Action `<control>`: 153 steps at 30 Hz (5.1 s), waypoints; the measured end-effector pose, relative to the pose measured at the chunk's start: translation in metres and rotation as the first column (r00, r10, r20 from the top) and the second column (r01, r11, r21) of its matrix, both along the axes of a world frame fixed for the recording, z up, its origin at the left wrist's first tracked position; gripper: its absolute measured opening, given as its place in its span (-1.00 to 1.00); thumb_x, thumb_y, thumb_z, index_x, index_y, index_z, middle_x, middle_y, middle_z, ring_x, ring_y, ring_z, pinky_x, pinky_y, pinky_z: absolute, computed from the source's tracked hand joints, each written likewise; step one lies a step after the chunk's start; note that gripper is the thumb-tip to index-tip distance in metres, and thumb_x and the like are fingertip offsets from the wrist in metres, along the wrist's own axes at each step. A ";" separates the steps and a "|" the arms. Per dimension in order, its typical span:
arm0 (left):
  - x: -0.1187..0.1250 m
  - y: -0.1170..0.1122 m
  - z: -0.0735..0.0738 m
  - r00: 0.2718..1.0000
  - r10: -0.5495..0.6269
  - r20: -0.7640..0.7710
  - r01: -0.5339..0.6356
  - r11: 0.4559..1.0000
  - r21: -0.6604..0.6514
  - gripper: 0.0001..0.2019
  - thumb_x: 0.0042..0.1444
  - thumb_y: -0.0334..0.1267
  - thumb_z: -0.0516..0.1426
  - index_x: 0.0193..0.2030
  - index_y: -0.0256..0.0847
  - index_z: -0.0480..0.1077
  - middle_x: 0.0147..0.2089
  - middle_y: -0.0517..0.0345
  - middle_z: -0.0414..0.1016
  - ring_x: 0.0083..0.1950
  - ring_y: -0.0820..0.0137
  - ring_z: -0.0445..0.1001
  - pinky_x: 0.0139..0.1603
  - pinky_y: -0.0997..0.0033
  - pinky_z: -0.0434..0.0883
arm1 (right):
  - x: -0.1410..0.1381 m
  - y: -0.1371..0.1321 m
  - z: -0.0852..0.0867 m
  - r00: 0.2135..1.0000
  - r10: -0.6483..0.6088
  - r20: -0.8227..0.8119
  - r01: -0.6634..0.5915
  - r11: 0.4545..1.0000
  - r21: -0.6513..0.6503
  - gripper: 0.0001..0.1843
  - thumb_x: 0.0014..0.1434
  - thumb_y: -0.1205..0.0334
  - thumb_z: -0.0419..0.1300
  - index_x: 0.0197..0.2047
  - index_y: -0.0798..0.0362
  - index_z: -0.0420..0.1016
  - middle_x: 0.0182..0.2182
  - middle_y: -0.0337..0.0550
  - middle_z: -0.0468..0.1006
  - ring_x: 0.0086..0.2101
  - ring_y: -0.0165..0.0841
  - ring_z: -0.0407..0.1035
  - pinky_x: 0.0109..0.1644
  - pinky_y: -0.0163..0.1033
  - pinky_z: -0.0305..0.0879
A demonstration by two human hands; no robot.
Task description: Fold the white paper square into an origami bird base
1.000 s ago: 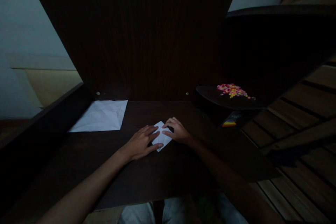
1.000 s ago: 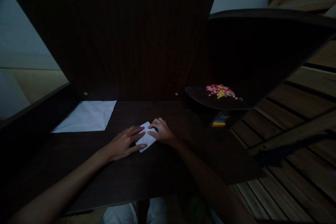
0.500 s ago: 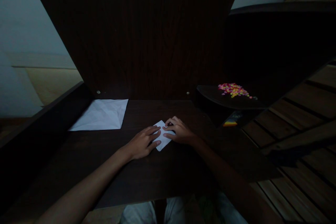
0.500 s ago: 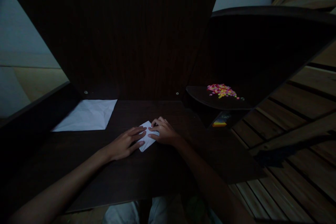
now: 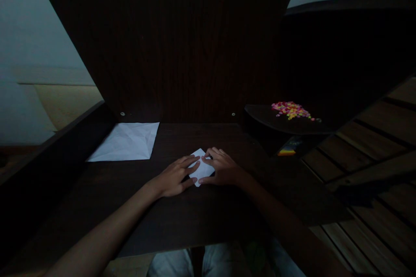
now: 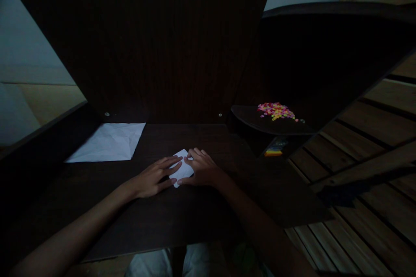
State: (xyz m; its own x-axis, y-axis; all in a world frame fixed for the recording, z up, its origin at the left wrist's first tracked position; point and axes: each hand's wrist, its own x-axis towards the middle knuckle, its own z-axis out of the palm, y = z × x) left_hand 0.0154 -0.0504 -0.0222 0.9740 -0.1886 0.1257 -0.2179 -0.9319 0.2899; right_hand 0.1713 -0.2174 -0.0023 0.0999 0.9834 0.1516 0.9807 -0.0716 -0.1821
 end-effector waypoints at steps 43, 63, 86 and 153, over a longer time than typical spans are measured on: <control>0.000 -0.007 -0.003 1.000 0.001 -0.012 0.001 0.994 0.108 -0.40 0.33 0.00 -0.17 0.41 -0.21 -0.17 0.45 0.00 -0.18 0.45 0.25 -0.23 0.39 0.15 -0.08 | -0.002 0.001 0.000 0.999 -0.035 0.007 0.035 0.997 -0.062 -0.17 -0.01 -0.40 0.12 0.08 0.12 0.41 -0.06 0.07 0.35 -0.03 -0.12 0.19 0.03 -0.03 0.17; -0.001 -0.009 -0.005 0.998 0.010 -0.065 -0.003 0.995 0.103 -0.37 0.33 0.03 -0.20 0.42 -0.20 -0.31 0.46 -0.01 -0.29 0.46 0.25 -0.32 0.40 0.12 -0.18 | -0.003 0.002 0.003 0.998 -0.059 0.013 0.060 0.991 -0.120 -0.21 0.01 -0.32 0.17 0.10 0.13 0.41 -0.03 0.08 0.34 0.00 -0.09 0.17 0.04 0.00 0.16; 0.000 -0.008 -0.003 0.993 -0.013 -0.118 0.022 0.996 0.082 -0.44 0.36 -0.08 -0.27 0.42 -0.18 -0.33 0.46 0.01 -0.34 0.46 0.29 -0.35 0.40 0.16 -0.19 | -0.003 0.001 0.002 0.998 -0.063 0.029 0.066 0.989 -0.135 -0.26 0.07 -0.28 0.14 0.13 0.11 0.37 -0.02 0.08 0.32 -0.01 -0.11 0.16 0.04 0.00 0.15; 0.008 -0.004 -0.001 0.937 0.335 0.099 -0.276 0.884 -0.377 -0.81 0.17 -0.32 0.13 -0.15 -0.14 0.56 -0.30 0.10 0.47 -0.21 0.33 0.42 -0.16 0.37 0.34 | -0.002 0.015 -0.038 0.975 0.180 -0.129 -0.128 0.933 0.335 -0.70 0.26 0.15 0.11 0.00 0.09 0.46 -0.20 -0.01 0.42 -0.18 -0.24 0.25 -0.07 -0.08 0.29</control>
